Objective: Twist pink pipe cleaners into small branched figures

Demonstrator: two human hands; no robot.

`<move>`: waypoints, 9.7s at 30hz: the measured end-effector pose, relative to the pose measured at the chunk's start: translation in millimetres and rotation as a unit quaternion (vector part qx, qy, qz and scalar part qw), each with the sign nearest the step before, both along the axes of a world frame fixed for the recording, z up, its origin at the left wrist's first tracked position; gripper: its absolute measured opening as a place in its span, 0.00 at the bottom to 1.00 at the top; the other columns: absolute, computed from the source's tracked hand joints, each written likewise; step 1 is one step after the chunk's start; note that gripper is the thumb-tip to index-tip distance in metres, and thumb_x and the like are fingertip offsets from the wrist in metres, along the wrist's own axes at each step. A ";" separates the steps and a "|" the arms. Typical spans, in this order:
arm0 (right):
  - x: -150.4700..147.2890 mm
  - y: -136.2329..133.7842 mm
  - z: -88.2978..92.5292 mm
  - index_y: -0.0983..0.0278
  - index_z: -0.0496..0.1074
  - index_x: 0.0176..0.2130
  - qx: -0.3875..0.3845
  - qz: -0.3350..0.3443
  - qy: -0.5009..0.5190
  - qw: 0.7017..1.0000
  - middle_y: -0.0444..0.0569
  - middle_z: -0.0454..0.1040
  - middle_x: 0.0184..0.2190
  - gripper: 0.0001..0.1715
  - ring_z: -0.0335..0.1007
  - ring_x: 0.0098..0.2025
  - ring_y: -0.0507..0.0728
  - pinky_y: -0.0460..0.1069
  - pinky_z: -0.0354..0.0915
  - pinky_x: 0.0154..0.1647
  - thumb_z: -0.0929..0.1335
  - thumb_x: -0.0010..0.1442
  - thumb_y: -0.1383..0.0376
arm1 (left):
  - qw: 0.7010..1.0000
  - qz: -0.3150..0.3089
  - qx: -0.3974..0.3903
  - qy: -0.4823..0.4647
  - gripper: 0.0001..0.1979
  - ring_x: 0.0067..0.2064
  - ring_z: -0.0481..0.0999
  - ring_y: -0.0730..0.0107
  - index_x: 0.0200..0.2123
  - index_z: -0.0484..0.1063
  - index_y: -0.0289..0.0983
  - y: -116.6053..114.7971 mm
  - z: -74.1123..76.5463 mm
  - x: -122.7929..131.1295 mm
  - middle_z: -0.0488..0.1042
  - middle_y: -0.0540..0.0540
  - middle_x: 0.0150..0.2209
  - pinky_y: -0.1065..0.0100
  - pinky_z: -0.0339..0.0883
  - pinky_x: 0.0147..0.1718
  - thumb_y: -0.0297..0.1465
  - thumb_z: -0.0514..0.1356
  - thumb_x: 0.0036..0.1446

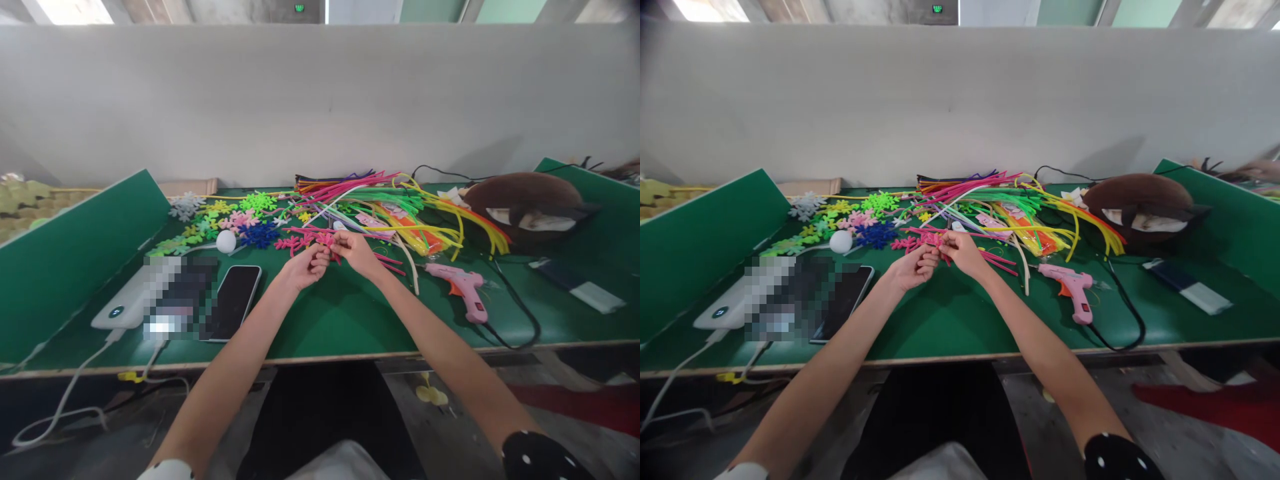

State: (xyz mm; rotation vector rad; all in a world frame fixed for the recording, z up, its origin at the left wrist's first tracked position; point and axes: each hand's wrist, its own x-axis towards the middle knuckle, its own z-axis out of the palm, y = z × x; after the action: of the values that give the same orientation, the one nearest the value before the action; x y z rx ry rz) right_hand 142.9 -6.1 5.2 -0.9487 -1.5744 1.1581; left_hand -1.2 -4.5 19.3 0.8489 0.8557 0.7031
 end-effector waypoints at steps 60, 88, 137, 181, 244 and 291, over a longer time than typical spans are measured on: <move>2.8 -0.9 2.9 0.65 0.64 0.22 -0.122 -0.010 0.125 0.985 0.41 0.65 0.20 0.14 0.60 0.24 0.48 0.46 0.57 0.28 0.71 0.45 0.59 | 0.950 0.089 0.293 0.058 0.14 0.17 0.58 0.81 0.20 0.64 0.34 2.8 -20.8 6.3 0.60 0.54 0.16 0.74 0.49 0.17 0.37 0.55 0.53; 4.9 6.5 -6.0 0.65 0.66 0.20 -0.079 -0.095 0.025 0.992 0.42 0.65 0.17 0.13 0.61 0.22 0.50 0.48 0.58 0.28 0.70 0.44 0.60 | 0.753 0.169 0.529 0.353 0.04 0.27 0.70 0.73 0.30 0.71 0.37 2.5 -31.1 6.8 0.73 0.50 0.25 0.72 0.62 0.28 0.27 0.56 0.52; -1.7 2.6 -5.8 0.65 0.69 0.27 -0.016 -0.121 0.031 0.992 0.45 0.70 0.23 0.15 0.64 0.26 0.52 0.48 0.60 0.31 0.69 0.47 0.55 | 0.844 0.233 0.422 0.234 0.07 0.29 0.72 0.72 0.27 0.72 0.35 4.5 -26.7 4.3 0.75 0.48 0.26 0.71 0.65 0.31 0.31 0.56 0.51; 14.5 4.9 7.4 0.67 0.69 0.26 -0.445 -0.008 0.308 0.841 0.44 0.66 0.18 0.08 0.59 0.19 0.46 0.41 0.64 0.20 0.65 0.53 0.76 | 0.729 0.125 0.633 0.229 0.09 0.40 0.73 0.69 0.36 0.77 0.40 4.1 -22.6 -4.7 0.75 0.45 0.37 0.67 0.68 0.40 0.26 0.59 0.52; 17.5 -0.4 8.9 0.67 0.69 0.24 -0.255 0.050 0.162 0.952 0.42 0.68 0.22 0.08 0.65 0.26 0.48 0.47 0.64 0.35 0.72 0.42 0.69 | 0.639 0.181 0.666 0.340 0.05 0.43 0.69 0.64 0.31 0.77 0.41 9.5 -23.4 -6.6 0.73 0.45 0.38 0.57 0.60 0.45 0.31 0.60 0.53; 8.1 4.2 -10.3 0.62 0.67 0.30 0.267 -0.097 -0.278 0.918 0.52 0.71 0.32 0.09 0.64 0.38 0.59 0.52 0.56 0.42 0.60 0.59 0.66 | 0.983 0.083 0.111 0.117 0.06 0.21 0.63 0.76 0.22 0.70 0.35 15.4 -16.6 -10.8 0.66 0.48 0.20 0.71 0.55 0.21 0.31 0.58 0.47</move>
State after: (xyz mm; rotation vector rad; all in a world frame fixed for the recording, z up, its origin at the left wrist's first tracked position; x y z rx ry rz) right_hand 151.0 -1.9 -5.1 -1.0737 -2.0422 0.2759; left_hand -12.0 10.9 2.7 1.0837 1.0813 0.8670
